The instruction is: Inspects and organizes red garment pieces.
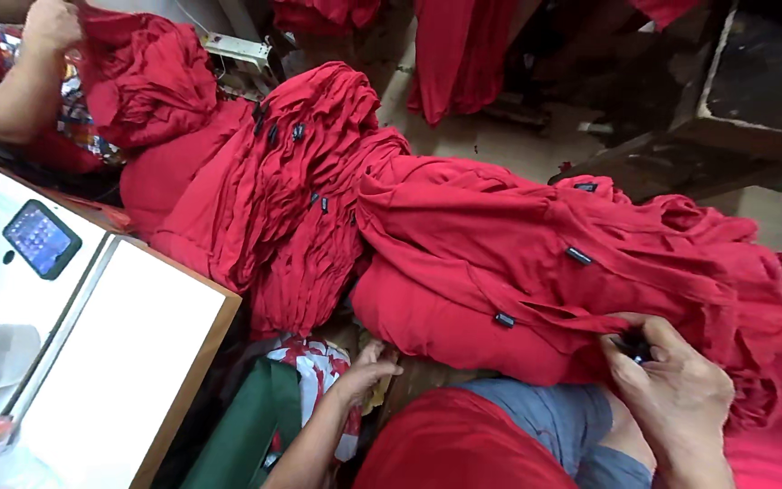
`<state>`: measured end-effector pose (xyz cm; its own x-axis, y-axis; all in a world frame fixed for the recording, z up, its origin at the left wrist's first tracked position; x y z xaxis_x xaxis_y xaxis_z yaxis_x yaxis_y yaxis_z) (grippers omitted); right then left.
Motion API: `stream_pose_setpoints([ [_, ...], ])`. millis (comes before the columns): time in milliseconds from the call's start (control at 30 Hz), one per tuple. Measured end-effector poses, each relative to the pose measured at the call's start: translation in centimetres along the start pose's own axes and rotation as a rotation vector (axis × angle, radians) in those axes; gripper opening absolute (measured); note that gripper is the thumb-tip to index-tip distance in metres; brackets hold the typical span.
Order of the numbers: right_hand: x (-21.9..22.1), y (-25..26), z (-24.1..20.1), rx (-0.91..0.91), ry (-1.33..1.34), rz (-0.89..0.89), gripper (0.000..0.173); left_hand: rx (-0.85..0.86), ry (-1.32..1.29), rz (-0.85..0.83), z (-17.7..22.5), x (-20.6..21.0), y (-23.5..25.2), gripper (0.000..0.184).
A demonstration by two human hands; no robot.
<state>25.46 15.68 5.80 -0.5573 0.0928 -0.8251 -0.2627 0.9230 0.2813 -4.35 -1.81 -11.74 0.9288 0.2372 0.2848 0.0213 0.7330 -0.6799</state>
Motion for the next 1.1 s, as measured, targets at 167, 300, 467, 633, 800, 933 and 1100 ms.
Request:
stream_pose_setpoints([
  [167,0.1,0.0,-0.1,-0.001,0.005,0.016,0.027,0.061,0.261,0.178,2.4,1.7,0.5,0.053],
  [300,-0.1,0.0,-0.3,-0.008,0.007,0.031,0.027,-0.005,0.650,0.289,3.0,-0.7,1.8,0.027],
  [467,0.0,-0.2,-0.1,-0.019,0.012,0.029,0.027,-0.188,1.018,0.258,-1.7,-7.8,2.6,0.033],
  [633,0.0,-0.2,-0.1,0.001,0.007,0.033,0.027,-0.359,0.976,0.101,-3.0,-7.3,1.6,0.041],
  [800,-0.1,0.0,-0.4,0.012,0.036,0.027,0.027,0.005,0.574,0.075,1.6,-0.1,1.5,0.044],
  [933,-0.9,0.1,0.2,0.022,0.126,0.088,0.024,-0.186,1.374,0.044,3.1,2.1,1.3,0.038],
  [1100,-1.7,0.1,1.4,0.110,0.284,0.140,0.029,0.063,1.346,-0.312,5.6,8.9,-0.9,0.037],
])
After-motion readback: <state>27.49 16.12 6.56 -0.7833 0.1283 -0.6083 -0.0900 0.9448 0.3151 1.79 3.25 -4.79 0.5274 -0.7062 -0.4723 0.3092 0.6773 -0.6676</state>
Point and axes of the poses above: each hand's wrist, its own y-axis towards the middle knuckle, its own x-axis out of the palm, z = x × y, the point moved 10 cm from there along y, towards the middle knuckle, and after that the axes turned 4 degrees about -x, right-handed, at the moved point
